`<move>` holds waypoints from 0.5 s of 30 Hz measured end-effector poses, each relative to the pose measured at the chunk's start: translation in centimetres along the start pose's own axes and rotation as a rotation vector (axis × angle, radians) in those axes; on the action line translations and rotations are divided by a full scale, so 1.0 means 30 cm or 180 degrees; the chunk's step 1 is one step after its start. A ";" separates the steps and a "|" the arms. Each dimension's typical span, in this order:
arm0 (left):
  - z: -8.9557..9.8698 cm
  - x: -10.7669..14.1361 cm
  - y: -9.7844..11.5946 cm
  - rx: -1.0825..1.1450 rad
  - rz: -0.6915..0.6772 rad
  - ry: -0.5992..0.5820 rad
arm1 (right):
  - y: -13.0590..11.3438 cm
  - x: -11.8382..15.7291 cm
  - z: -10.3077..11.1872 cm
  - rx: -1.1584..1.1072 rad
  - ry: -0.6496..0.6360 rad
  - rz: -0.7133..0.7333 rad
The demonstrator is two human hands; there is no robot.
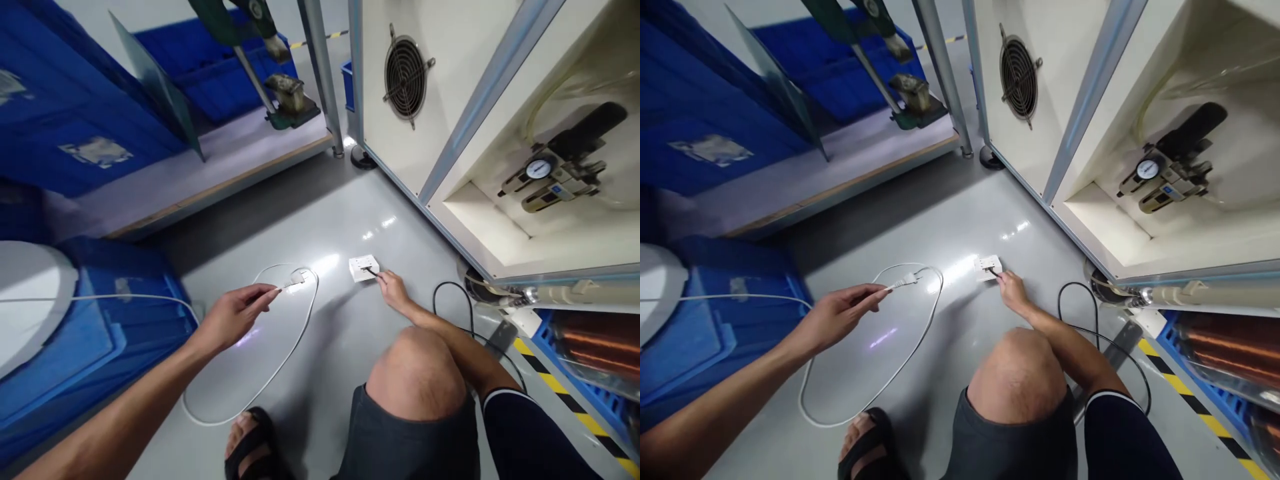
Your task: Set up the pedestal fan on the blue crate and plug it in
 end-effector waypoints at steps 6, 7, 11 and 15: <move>-0.027 -0.032 -0.054 0.0218 0.0199 -0.0005 | 0.160 -0.086 -0.004 -0.0217 -0.0161 -0.0324; -0.057 -0.044 -0.052 0.0224 0.0157 -0.0128 | 0.194 -0.090 -0.002 -0.0184 -0.0156 -0.0359; -0.222 -0.116 -0.001 0.0109 -0.0177 -0.0580 | 0.276 -0.068 0.034 0.0049 0.0071 -0.0414; -0.378 -0.230 0.095 -0.0293 -0.0746 -0.0526 | 0.256 0.007 0.096 0.0258 0.0771 -0.0316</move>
Point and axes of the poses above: each hand's wrist, its own x-axis away from the middle knuckle, its own z-axis out of the back of the hand, y = z × x, the point moved 4 cm from there along -x, towards the middle knuckle, and after that the axes turned 2 degrees about -y, right-handed, at the moved point
